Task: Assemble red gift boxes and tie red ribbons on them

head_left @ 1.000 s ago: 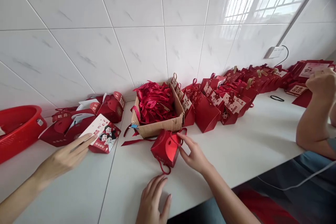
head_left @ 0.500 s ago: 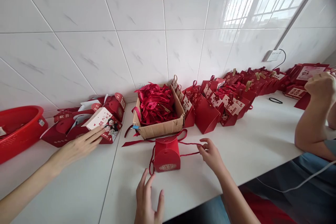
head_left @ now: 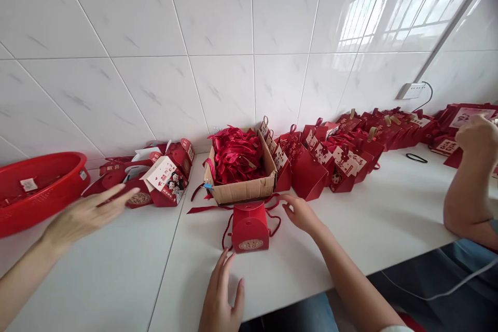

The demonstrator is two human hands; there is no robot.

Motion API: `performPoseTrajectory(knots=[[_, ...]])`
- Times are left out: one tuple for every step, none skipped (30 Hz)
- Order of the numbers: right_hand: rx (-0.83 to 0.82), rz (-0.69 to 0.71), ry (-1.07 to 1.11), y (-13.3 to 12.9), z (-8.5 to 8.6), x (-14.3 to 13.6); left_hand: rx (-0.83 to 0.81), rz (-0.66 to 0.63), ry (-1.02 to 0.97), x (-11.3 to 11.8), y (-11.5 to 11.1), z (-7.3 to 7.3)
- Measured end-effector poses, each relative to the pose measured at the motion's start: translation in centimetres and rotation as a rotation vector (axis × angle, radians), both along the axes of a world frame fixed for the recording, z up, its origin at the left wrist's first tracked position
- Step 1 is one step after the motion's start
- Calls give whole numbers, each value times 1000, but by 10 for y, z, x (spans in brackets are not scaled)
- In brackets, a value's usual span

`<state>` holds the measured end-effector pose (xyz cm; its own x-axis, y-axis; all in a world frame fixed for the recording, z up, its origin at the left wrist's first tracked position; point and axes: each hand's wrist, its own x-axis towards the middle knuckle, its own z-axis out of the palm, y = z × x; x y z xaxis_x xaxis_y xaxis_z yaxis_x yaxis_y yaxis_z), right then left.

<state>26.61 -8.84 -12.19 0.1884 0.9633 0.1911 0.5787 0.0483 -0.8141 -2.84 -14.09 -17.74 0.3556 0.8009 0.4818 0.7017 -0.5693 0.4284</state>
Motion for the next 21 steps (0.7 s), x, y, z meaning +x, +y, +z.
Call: performPoseTrajectory(knots=[[-1,34,-39,4,-3,-3,10,2,1,0,0,0],[-6,56,-73,6,-7,-6,17,2,2,0,0,1],[-15,64,-103,6,-10,-7,25,2,4,0,-1,1],[-25,58,-127,4,-12,-8,32,-1,6,0,-1,1],[-36,44,-145,1,-15,-8,34,-1,8,-1,-1,1],[-45,25,-154,-4,-17,-6,36,-3,10,-1,-1,1],[-52,2,-156,-11,-19,-3,36,-5,12,-1,-1,0],[-57,-25,-149,-20,-21,1,35,-7,14,-1,-1,0],[-60,-54,-134,-30,-23,6,34,-8,16,-1,0,0],[-60,-85,-112,-42,-24,11,33,-10,18,-1,0,-1],[-57,-115,-82,-55,-25,16,32,-15,20,-1,1,-1],[-54,-144,-46,-68,-25,22,32,-20,21,-1,2,-2],[-46,-174,-2,-83,-25,28,32,-25,22,-1,3,-2],[-33,-208,48,-97,-25,35,33,-31,23,-1,4,-2],[-10,-251,103,-111,-24,41,36,-37,25,-1,5,-3],[28,-313,161,-124,-22,49,44,-44,26,-1,6,-3],[80,-396,218,-136,-20,56,50,-49,27,-1,7,-2],[144,-495,271,-146,-17,64,52,-48,24,0,8,-2],[217,-606,313,-156,-12,72,46,-42,18,0,8,-2],[302,-723,351,-164,-6,79,33,-31,5,0,9,-2],[399,-844,382,-171,1,86,13,-18,-13,1,9,-2]])
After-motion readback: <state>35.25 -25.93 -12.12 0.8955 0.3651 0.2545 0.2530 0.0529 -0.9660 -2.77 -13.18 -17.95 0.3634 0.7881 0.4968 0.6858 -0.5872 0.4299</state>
